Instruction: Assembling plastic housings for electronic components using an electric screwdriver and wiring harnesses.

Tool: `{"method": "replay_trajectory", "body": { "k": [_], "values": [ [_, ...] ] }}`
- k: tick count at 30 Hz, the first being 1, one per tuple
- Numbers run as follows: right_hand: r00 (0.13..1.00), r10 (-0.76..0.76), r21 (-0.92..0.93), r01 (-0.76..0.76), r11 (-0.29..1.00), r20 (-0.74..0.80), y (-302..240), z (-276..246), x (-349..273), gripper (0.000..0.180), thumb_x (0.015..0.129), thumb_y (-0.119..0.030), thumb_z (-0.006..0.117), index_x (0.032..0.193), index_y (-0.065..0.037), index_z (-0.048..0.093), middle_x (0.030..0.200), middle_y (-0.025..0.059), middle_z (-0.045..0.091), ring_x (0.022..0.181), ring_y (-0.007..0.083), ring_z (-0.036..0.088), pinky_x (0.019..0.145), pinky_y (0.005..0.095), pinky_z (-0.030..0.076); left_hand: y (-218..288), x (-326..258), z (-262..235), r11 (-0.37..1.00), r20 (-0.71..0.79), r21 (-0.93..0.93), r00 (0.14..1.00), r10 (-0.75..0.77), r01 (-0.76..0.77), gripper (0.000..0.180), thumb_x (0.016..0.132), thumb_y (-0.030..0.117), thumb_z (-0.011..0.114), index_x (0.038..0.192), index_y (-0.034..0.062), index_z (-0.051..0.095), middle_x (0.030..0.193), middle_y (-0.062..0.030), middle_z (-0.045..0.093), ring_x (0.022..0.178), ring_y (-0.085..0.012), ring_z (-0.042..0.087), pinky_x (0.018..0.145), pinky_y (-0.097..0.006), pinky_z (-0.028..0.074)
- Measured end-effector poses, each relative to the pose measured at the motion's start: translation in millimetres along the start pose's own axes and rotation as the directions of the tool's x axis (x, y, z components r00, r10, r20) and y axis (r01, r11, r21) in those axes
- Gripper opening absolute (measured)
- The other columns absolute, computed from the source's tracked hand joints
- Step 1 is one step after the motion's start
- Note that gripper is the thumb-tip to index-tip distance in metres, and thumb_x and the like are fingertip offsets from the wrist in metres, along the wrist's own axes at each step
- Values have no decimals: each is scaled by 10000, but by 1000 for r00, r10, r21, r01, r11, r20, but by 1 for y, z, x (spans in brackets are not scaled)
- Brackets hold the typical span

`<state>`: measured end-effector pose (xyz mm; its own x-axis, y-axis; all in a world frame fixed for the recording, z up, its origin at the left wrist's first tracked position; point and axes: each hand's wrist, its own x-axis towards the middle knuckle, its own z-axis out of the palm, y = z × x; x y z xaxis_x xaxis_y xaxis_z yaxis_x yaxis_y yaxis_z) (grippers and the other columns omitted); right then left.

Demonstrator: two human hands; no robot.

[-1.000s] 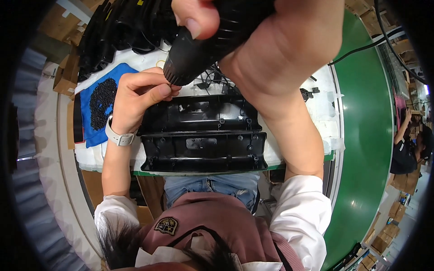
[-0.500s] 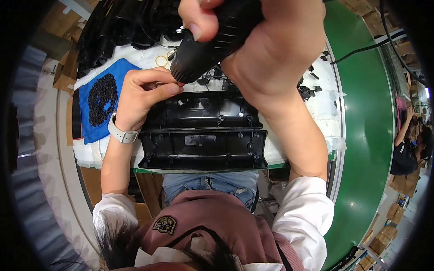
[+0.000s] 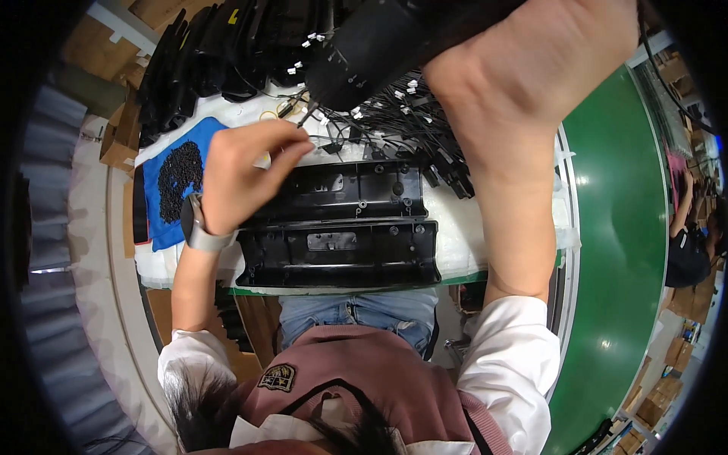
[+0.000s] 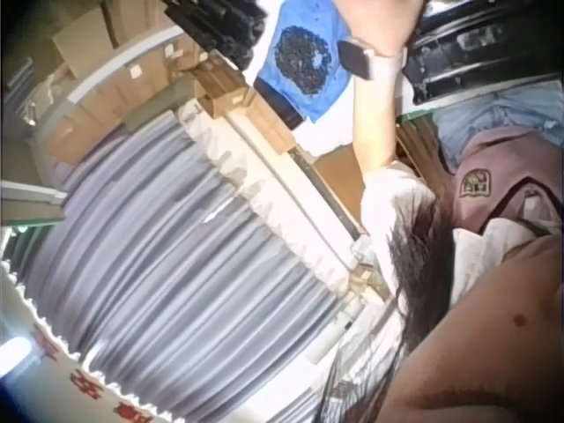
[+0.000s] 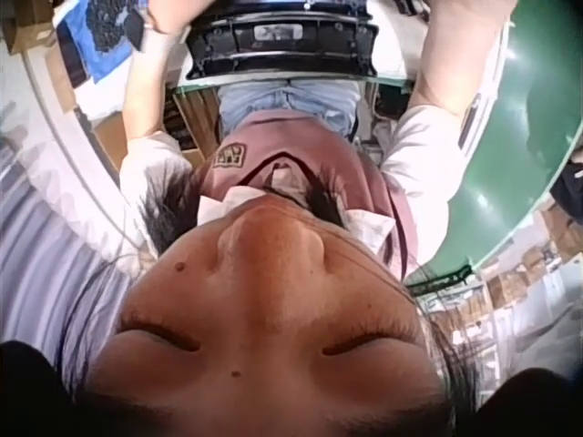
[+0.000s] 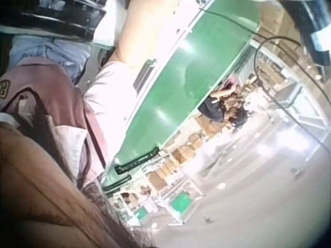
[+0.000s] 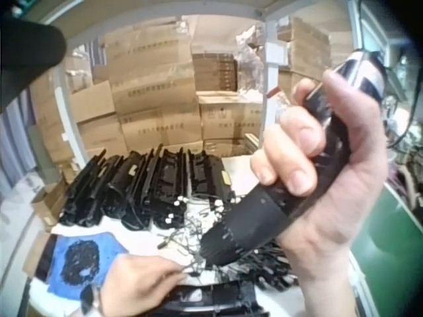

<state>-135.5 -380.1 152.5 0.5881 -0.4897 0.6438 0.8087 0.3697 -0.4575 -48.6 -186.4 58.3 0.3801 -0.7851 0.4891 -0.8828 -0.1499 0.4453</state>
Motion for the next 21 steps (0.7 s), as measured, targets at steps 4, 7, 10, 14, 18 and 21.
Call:
{"method": "replay_trajectory", "body": {
  "k": [4,7,10,14,18,21],
  "values": [
    [999,-4,37,6,999,-44,-9,7,-1,266,924,-287,562,930,-27,617,605,2,591,420,109,541,449,282,488,-4,19,24,940,286,310,957,47,-138,154,770,170,746,762,59,639,708,-98,651,622,-301,630,544,-384,481],
    [1000,-14,40,15,999,-12,-11,9,-1,274,922,-287,566,936,-20,623,607,9,582,407,117,517,441,273,447,-16,19,40,904,343,397,939,14,-159,228,779,237,735,741,51,610,699,-91,636,654,-307,636,577,-406,491],
    [998,-56,-7,56,998,32,-14,8,-1,269,918,-283,569,937,-21,626,605,12,576,405,117,511,437,270,444,-24,24,39,964,392,249,920,-13,-92,207,746,196,758,778,34,634,755,-103,661,734,-301,652,643,-389,508],
    [992,-81,-52,86,995,94,-15,4,1,263,913,-279,574,939,-23,629,603,16,568,402,118,503,432,268,439,-20,23,32,929,352,346,936,5,-135,147,750,121,740,812,19,655,754,-115,659,690,-283,653,616,-373,510],
    [981,-108,-96,125,988,161,-19,0,2,257,909,-274,579,940,-25,632,601,20,560,399,119,495,427,265,435,-15,19,0,991,15,112,997,-76,74,188,781,72,670,948,-10,695,814,-140,661,679,-260,664,606,-340,517],
    [968,-119,-122,148,981,219,-18,6,-2,252,905,-271,582,942,-27,634,599,23,554,397,119,489,423,262,432,-29,7,-28,958,-184,-24,941,-285,286,236,855,88,684,1080,23,714,845,-75,691,677,-104,638,597,-235,492]
  ]
}}
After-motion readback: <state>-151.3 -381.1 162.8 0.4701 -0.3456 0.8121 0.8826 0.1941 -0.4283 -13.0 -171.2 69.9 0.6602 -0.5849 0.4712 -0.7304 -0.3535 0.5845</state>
